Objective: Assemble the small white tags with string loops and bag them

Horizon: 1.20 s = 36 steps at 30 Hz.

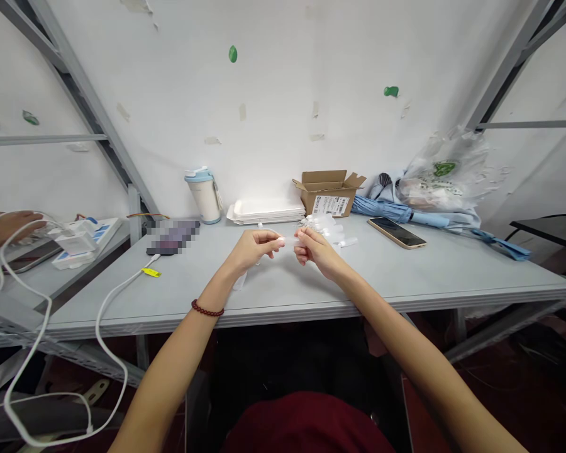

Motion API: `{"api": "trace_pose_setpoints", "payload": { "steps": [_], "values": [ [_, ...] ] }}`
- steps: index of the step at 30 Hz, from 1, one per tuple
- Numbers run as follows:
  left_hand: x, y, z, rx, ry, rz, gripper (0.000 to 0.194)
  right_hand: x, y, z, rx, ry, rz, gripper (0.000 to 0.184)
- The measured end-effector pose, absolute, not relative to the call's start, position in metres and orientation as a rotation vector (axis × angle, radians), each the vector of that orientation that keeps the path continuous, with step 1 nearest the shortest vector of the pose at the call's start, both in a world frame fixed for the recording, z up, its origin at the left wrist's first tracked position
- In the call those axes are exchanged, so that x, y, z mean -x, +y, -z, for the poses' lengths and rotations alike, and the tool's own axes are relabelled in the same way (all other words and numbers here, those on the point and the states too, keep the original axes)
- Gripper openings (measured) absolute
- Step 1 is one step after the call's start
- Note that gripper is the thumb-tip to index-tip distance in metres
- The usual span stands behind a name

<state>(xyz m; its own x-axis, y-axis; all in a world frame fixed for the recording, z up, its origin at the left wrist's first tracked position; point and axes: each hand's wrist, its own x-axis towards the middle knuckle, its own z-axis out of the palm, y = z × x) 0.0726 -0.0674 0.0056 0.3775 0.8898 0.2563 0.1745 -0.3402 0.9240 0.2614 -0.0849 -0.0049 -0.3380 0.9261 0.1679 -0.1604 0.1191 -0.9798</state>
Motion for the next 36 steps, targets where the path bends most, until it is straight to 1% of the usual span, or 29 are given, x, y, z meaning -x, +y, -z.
{"api": "trace_pose_setpoints", "payload": {
  "steps": [7,14,17,20,29,36],
  "values": [
    [-0.074,-0.067,-0.005,-1.624,0.985,-0.885,0.046,-0.259,-0.086,0.005,0.814,-1.438,-1.371,0.034],
    [-0.075,-0.068,-0.007,-1.551,1.009,-0.875,0.045,-0.258,-0.079,0.015,0.908,-1.614,-0.975,0.035],
    [-0.076,-0.068,-0.008,-1.529,1.018,-0.881,0.045,-0.258,-0.08,0.016,0.926,-1.674,-0.875,0.033],
    [-0.076,-0.068,-0.007,-1.514,1.004,-0.882,0.045,-0.258,-0.081,0.016,0.922,-1.728,-0.841,0.03],
    [-0.073,-0.066,-0.006,-1.508,0.963,-0.911,0.036,-0.258,-0.083,0.015,0.957,-1.797,-0.779,0.033],
    [-0.072,-0.071,-0.01,-1.836,0.917,-0.954,0.029,-0.26,-0.084,0.011,1.039,-1.757,-0.812,0.034]
  ]
}}
